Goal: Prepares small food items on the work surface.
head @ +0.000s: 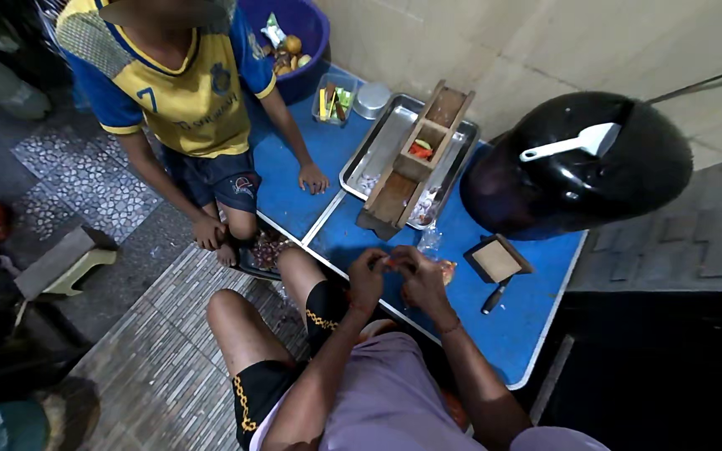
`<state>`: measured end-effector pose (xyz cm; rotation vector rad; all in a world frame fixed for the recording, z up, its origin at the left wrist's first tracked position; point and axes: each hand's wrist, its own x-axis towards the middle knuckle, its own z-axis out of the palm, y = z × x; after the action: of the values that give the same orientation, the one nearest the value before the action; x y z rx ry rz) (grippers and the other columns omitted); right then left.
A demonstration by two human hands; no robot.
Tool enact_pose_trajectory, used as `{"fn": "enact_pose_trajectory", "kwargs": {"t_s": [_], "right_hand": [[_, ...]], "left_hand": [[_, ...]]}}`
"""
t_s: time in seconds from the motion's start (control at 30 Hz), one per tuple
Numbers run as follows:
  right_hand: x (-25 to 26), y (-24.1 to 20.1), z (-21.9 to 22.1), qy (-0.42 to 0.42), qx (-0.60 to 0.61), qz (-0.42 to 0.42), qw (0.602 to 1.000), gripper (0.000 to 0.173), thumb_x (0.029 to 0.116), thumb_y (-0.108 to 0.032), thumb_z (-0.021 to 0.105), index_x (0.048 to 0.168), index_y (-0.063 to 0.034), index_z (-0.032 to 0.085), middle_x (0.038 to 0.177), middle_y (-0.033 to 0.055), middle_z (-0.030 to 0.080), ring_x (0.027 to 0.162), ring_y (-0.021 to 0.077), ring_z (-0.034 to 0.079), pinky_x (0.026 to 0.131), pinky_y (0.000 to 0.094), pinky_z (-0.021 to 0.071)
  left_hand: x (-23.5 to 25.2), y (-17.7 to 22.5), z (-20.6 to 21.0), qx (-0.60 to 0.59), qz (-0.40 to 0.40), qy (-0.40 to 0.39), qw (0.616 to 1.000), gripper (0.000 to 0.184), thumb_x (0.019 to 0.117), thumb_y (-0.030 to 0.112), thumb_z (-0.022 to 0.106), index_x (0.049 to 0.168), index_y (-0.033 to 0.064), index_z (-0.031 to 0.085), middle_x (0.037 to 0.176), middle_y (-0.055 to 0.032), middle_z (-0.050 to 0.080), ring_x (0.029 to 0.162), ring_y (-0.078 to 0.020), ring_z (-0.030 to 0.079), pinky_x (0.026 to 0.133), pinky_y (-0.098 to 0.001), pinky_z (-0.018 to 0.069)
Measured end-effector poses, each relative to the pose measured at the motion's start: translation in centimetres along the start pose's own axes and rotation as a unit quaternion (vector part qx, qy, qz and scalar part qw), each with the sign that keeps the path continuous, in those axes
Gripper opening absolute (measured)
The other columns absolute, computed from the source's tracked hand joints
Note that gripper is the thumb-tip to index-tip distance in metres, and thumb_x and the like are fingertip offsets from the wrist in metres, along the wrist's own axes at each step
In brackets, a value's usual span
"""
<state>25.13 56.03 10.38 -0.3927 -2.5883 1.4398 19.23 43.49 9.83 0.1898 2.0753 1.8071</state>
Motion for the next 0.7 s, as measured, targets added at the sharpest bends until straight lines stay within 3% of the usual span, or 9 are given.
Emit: {"fn": "enact_pose_trajectory", "kwargs": {"t_s": [0.07, 0.2, 0.3, 0.5, 0.63, 0.7], "right_hand": [[-0.2, 0.3, -0.2, -0.023, -0.03, -0.029, 0.999, 0.027, 0.0983, -0.001, 0.06, 0.124, 0.0062, 0.065, 0.104, 0.0175, 0.074, 0.089, 0.0231, 0.073, 0.084, 0.0394, 0.0598], [-0.3, 1.7, -1.3, -0.076, 0.012, -0.044, 0.996, 0.029, 0.098, -0.005, 0.06, 0.125, 0.0051, 0.063, 0.099, 0.0124, 0.074, 0.085, 0.0143, 0.07, 0.08, 0.0319, 0.0585], [-0.7, 2.5, -1.8, -0.12, 0.017, -0.04, 0.992, 0.028, 0.0979, -0.003, 0.058, 0.124, 0.006, 0.062, 0.098, 0.0128, 0.072, 0.083, 0.0143, 0.069, 0.077, 0.0317, 0.0588], [-0.9, 1.1, -1.8, -0.198, -0.09, -0.045, 0.975, 0.027, 0.0989, 0.0, 0.057, 0.124, 0.0069, 0.061, 0.101, 0.0209, 0.072, 0.082, 0.032, 0.072, 0.077, 0.0509, 0.0599], [-1.3, 1.3, -1.0, -0.236, -0.179, -0.076, 0.952, 0.032, 0.0968, 0.004, 0.058, 0.129, 0.0048, 0.061, 0.108, 0.0256, 0.071, 0.095, 0.0447, 0.071, 0.087, 0.0618, 0.0561], [-1.6, 1.7, -0.9, -0.225, -0.161, -0.079, 0.958, 0.035, 0.0964, 0.004, 0.057, 0.131, 0.0049, 0.06, 0.104, 0.0242, 0.071, 0.093, 0.0425, 0.072, 0.085, 0.0598, 0.0571]], "left_hand": [[0.1, 0.5, -0.6, 0.035, -0.014, -0.031, 0.999, 0.015, 0.0999, 0.003, 0.06, 0.108, -0.007, 0.068, 0.092, -0.0143, 0.071, 0.079, -0.0169, 0.069, 0.079, -0.0349, 0.0585], [0.7, 0.6, -1.6, 0.013, -0.081, -0.1, 0.992, 0.015, 0.0991, 0.002, 0.062, 0.108, -0.0083, 0.068, 0.092, -0.0133, 0.071, 0.077, -0.0134, 0.068, 0.077, -0.0303, 0.0586], [0.3, 0.8, -1.7, 0.007, -0.115, -0.138, 0.984, 0.016, 0.0996, 0.002, 0.061, 0.11, -0.0099, 0.067, 0.094, -0.0143, 0.07, 0.078, -0.0133, 0.067, 0.079, -0.0302, 0.0579], [0.3, 0.5, -1.7, 0.089, -0.127, -0.182, 0.971, 0.022, 0.0991, 0.004, 0.062, 0.116, -0.0106, 0.066, 0.109, -0.0231, 0.069, 0.094, -0.0257, 0.069, 0.09, -0.0408, 0.0567], [0.2, 0.7, -1.6, 0.172, -0.104, -0.194, 0.96, 0.022, 0.0988, 0.009, 0.064, 0.109, -0.0091, 0.07, 0.109, -0.0242, 0.07, 0.103, -0.0312, 0.068, 0.097, -0.046, 0.0529], [0.3, 0.6, -1.6, 0.185, -0.099, -0.192, 0.959, 0.02, 0.0976, 0.007, 0.064, 0.108, -0.0087, 0.07, 0.109, -0.0239, 0.07, 0.103, -0.0315, 0.068, 0.097, -0.0466, 0.0525]]}}
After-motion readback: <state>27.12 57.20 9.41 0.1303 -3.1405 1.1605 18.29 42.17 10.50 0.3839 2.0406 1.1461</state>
